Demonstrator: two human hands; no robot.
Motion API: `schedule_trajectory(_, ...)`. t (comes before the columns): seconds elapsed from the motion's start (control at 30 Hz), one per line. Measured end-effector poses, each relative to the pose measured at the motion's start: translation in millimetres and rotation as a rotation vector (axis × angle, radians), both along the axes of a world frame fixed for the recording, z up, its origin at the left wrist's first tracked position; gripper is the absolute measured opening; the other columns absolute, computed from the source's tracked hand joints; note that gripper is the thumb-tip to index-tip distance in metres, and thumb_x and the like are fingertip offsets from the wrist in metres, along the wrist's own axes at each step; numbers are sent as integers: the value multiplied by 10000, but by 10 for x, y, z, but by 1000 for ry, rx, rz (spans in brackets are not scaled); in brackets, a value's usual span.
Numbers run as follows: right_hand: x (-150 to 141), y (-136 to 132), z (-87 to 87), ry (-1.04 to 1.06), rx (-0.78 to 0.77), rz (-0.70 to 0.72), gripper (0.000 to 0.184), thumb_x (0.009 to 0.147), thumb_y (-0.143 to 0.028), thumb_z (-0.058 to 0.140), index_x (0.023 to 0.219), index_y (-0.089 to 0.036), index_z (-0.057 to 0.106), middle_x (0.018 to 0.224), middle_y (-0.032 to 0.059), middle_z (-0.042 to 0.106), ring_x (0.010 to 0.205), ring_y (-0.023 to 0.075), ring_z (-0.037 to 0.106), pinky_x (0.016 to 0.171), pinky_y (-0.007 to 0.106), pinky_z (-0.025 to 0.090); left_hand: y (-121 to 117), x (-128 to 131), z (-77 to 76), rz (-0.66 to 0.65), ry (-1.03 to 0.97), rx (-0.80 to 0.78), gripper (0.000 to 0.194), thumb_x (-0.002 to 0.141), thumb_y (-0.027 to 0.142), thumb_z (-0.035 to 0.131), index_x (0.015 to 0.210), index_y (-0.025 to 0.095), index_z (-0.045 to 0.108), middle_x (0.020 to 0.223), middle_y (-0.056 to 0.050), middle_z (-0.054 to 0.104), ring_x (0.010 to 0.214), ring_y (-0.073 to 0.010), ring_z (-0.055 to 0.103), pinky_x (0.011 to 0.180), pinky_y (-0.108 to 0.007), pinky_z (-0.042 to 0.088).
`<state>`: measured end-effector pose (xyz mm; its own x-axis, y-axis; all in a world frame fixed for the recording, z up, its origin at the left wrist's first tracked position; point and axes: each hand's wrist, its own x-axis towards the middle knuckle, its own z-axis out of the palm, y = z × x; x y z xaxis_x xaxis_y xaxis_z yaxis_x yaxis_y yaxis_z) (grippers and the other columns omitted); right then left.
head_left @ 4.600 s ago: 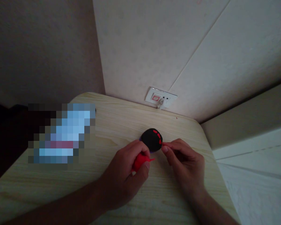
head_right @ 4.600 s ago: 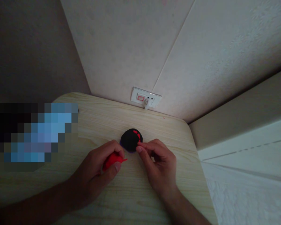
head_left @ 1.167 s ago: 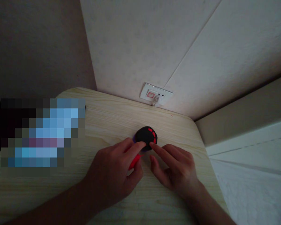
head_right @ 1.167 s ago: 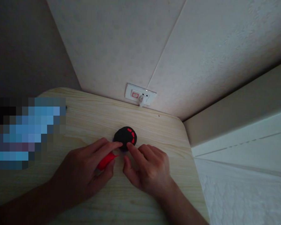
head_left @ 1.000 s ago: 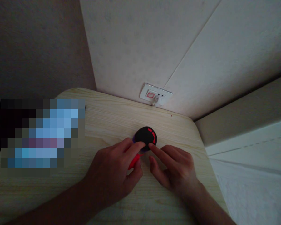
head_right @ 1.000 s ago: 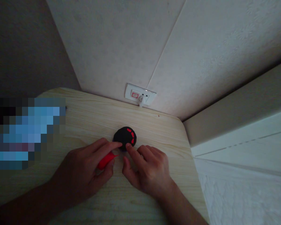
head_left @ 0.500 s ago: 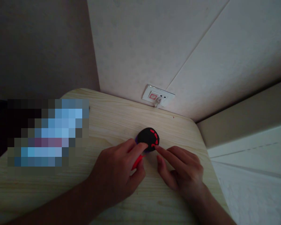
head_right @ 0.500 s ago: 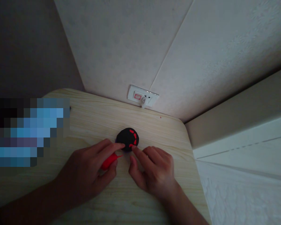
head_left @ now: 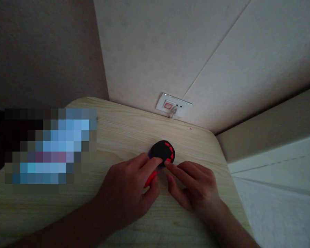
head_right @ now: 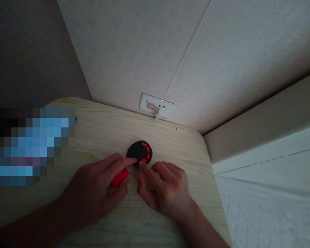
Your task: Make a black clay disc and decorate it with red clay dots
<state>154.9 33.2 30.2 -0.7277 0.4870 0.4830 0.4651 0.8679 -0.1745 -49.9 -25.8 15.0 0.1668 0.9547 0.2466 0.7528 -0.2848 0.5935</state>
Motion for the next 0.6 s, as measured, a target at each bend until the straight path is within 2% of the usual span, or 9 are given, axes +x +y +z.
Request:
schedule_trajectory(0.23,2,-1,4,37,16,-31,238,926,-175,652,1139,-99,727,727,53,692,575,148,624,528,275,515,4,-1,-9,2,-5,18,337,903,206,523,1227,226,612,978,-45,687,795,-231,696,703,-381,550)
schedule_trajectory(0.37,-5,-1,8,2,-8,-40,272,940,-212,642,1178,-101,713,739,54,693,583,151,632,526,271,522,-4,-3,-3,4,12,30,342,896,212,530,1227,226,615,965,-45,695,771,-212,688,683,-347,533)
schedule_trajectory(0.6,-6,17,19,-20,-5,-36,285,952,-219,627,1208,-121,704,734,39,690,583,143,631,527,258,520,-15,-1,6,9,9,12,342,895,209,522,1222,228,618,947,-41,689,761,-219,686,662,-351,517)
